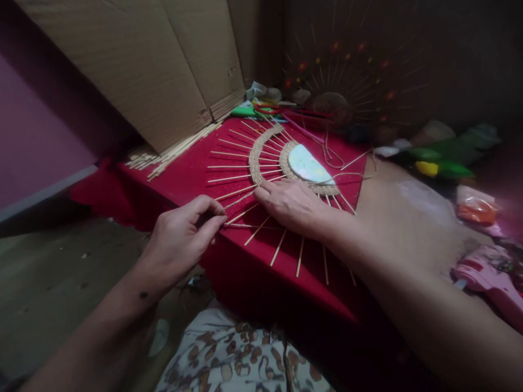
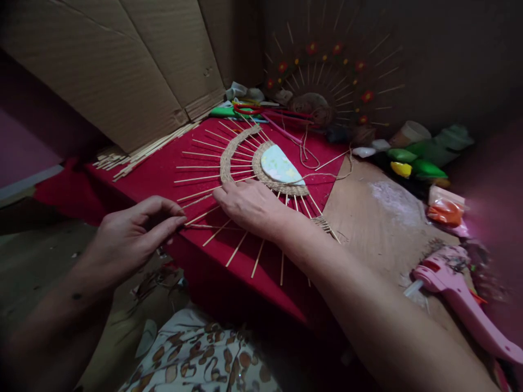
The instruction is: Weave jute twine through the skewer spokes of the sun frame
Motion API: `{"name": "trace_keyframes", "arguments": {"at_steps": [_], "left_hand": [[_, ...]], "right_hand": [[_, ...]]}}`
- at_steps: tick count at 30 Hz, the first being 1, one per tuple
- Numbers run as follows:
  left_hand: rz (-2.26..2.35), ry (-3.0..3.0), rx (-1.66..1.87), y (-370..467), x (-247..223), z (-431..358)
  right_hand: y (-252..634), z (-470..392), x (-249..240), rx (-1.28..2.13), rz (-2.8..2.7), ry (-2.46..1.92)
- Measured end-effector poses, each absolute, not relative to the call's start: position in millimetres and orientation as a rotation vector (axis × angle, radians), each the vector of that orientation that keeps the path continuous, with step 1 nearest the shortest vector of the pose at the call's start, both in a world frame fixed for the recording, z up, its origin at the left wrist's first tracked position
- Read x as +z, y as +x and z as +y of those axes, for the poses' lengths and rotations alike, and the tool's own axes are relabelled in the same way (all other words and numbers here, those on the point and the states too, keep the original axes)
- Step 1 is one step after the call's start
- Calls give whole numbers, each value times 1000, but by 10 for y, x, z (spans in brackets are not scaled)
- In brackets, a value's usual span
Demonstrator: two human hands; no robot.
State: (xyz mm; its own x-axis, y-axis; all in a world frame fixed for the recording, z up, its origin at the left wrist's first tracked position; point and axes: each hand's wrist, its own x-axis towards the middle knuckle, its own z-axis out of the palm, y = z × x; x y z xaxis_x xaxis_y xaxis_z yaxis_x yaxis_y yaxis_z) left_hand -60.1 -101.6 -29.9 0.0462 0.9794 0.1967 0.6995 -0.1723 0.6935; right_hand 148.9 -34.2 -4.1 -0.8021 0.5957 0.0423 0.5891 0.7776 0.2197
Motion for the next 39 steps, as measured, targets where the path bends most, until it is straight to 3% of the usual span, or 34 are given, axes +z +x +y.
{"name": "trace_keyframes", "arguments": {"at_steps": [7,11,17,25,32,39], "left_hand": [[1621,2406,838,-588,-197,-765],[1615,2555,812,-494,-177,-444],[1686,2443,732,-363,-148,-9],[1739,2073,880,-389,-146,24],[1590,1771,975,-435,-161,134],[1579,1634,1007,-599,-118,215]], "right_hand": [[1508,-334,-60,253,3004,987],[1574,-299,-91,4,3109,1126],[1686,-253,-100,-583,3292,1346],[1726,-254,-127,-903,3421,1266],[1701,-277,-200,-653,3409,1201],[1693,-306,-212,-624,3381,1154]]}}
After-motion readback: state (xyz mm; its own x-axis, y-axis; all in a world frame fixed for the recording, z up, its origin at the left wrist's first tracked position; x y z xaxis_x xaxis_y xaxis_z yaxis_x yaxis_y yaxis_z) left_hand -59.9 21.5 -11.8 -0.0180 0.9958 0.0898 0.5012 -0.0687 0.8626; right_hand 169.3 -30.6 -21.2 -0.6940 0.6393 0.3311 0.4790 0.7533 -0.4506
